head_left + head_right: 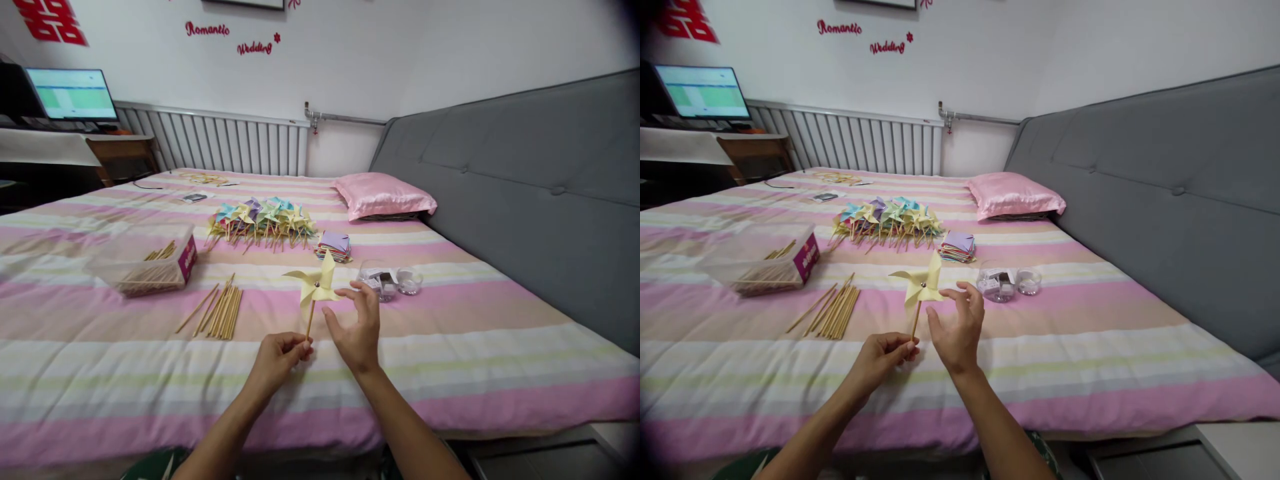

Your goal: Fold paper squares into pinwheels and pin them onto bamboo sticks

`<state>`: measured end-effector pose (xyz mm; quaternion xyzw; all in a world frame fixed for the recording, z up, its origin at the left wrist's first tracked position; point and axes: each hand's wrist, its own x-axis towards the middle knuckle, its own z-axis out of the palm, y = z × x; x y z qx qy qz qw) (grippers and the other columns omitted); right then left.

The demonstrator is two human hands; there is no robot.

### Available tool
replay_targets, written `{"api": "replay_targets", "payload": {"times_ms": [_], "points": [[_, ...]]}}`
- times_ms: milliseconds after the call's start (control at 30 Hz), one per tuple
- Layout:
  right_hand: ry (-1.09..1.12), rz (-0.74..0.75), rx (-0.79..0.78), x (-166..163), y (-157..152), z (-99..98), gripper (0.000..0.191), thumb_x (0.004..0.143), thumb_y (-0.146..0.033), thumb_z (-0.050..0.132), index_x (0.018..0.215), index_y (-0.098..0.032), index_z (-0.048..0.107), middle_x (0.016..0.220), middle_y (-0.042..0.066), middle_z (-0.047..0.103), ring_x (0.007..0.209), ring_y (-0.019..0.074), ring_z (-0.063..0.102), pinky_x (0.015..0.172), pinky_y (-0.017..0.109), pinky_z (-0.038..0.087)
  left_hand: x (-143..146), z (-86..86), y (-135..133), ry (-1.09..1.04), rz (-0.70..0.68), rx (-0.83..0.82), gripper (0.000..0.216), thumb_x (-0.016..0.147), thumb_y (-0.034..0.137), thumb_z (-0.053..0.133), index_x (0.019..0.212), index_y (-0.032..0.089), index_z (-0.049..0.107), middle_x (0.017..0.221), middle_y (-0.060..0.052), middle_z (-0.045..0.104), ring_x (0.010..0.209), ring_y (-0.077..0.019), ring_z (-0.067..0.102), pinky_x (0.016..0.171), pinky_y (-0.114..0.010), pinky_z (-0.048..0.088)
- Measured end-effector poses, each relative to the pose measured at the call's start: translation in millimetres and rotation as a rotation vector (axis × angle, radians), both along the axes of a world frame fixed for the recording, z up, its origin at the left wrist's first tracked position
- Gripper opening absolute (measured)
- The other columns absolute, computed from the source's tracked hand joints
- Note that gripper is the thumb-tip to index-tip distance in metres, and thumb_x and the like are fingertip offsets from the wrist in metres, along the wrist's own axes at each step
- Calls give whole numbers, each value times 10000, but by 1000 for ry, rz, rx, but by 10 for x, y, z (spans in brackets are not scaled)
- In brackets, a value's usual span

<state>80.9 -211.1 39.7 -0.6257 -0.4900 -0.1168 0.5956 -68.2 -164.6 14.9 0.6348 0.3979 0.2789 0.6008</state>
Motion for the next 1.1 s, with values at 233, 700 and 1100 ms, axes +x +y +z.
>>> {"api": "replay_targets", "payload": {"times_ms": [233,700,1100], "points": [[-52,-38,-52,97,39,-45,189,665,-367,711,781,-225,665,1170,85,506,1040,266,475,890,449,371,9,34,-40,-5,-62,-8,309,642,392,672,742,101,706,619,-65,687,554,-145,568,558,-241,418],[-61,-70,-23,63,43,-63,115,662,-330,726,678,-221,693,1175,91,559,1087,278,476,933,464,349,21,20,-57,-11,-120,15,293,667,372,660,763,100,716,611,-61,684,549,-144,562,554,-237,412],[190,23,-116,46,71,-113,252,623,-424,728,714,-195,676,1197,107,558,1088,287,480,906,452,377,11,-94,-37,141,-31,219,266,730,338,582,800,129,732,689,-63,708,628,-190,606,572,-240,408]]}}
